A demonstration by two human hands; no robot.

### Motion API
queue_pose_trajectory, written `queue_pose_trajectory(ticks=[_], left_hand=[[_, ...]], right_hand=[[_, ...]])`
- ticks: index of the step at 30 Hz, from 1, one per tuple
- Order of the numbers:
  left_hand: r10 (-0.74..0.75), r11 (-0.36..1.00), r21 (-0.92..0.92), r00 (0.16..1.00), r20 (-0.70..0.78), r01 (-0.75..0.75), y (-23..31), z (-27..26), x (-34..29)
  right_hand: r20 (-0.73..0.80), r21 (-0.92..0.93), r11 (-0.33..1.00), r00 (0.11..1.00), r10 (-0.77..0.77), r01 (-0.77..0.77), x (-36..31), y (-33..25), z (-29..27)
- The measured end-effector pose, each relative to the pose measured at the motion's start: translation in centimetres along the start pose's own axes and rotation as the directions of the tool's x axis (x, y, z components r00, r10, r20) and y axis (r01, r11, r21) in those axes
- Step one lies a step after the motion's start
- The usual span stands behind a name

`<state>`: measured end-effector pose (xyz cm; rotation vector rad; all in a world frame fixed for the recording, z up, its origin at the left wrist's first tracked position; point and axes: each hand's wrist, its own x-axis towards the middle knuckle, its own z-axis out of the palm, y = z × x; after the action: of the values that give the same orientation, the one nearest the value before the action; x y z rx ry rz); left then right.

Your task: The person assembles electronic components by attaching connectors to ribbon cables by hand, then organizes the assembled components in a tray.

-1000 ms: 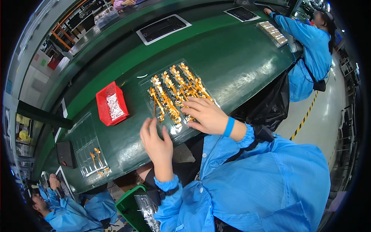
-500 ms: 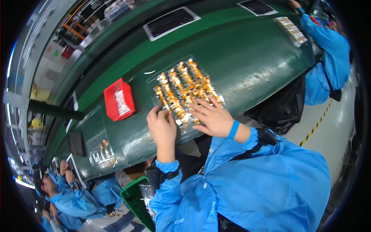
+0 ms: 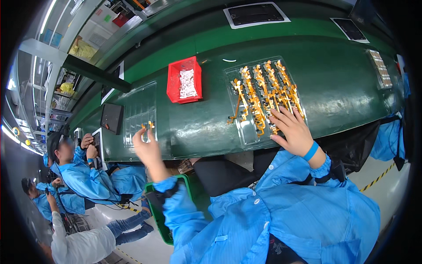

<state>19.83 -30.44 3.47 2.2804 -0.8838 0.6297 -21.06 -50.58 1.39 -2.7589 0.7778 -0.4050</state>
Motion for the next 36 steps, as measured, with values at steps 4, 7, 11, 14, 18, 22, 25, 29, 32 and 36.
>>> queue_pose_trajectory(ticks=[4,7,11,14,18,22,25,29,32,36], left_hand=[[-0.152,0.977,0.18,0.966,0.207,0.115,-10.6,0.3,2.7],[-0.241,0.953,0.26,0.911,0.336,0.156,-11.3,0.9,3.2],[-0.254,0.95,0.256,0.923,0.289,0.181,-11.4,1.8,3.5],[-0.274,0.944,0.259,0.923,0.271,0.204,-11.5,2.3,3.7],[-0.296,0.951,0.165,0.921,0.252,0.261,-13.5,2.5,4.1],[-0.29,0.952,0.17,0.928,0.235,0.255,-13.5,1.8,4.0],[-0.003,0.997,0.074,1.0,0.018,0.002,-11.0,1.6,3.2],[-0.007,0.924,-0.381,0.997,0.076,0.035,6.7,-2.0,-1.6],[0.43,0.813,-0.523,0.869,0.244,-0.255,17.3,-0.2,-6.8],[0.422,0.888,-0.35,0.829,0.367,-0.297,21.5,5.0,-9.9]], right_hand=[[-0.005,0.036,0.999,1.0,-0.012,0.012,0.3,-0.3,-0.4],[0.001,0.036,0.999,1.0,-0.002,0.002,0.3,-0.4,-0.5],[0.011,0.028,1.0,1.0,0.011,-0.011,0.4,-0.6,-0.4],[0.012,0.028,0.999,1.0,0.015,-0.015,0.4,-0.7,-0.5],[0.018,0.033,0.999,1.0,0.017,-0.017,0.3,-0.8,-0.4],[0.029,0.037,0.999,0.999,0.021,-0.022,0.4,-1.0,-0.8],[0.024,0.025,0.999,0.999,0.045,-0.046,-0.1,-0.4,-0.7],[-0.012,0.015,1.0,1.0,-0.002,0.002,0.2,0.2,0.5],[-0.071,0.006,0.999,0.997,-0.034,0.035,0.3,0.5,1.2],[-0.078,0.004,1.0,0.997,-0.012,0.012,-0.4,0.7,1.3]])
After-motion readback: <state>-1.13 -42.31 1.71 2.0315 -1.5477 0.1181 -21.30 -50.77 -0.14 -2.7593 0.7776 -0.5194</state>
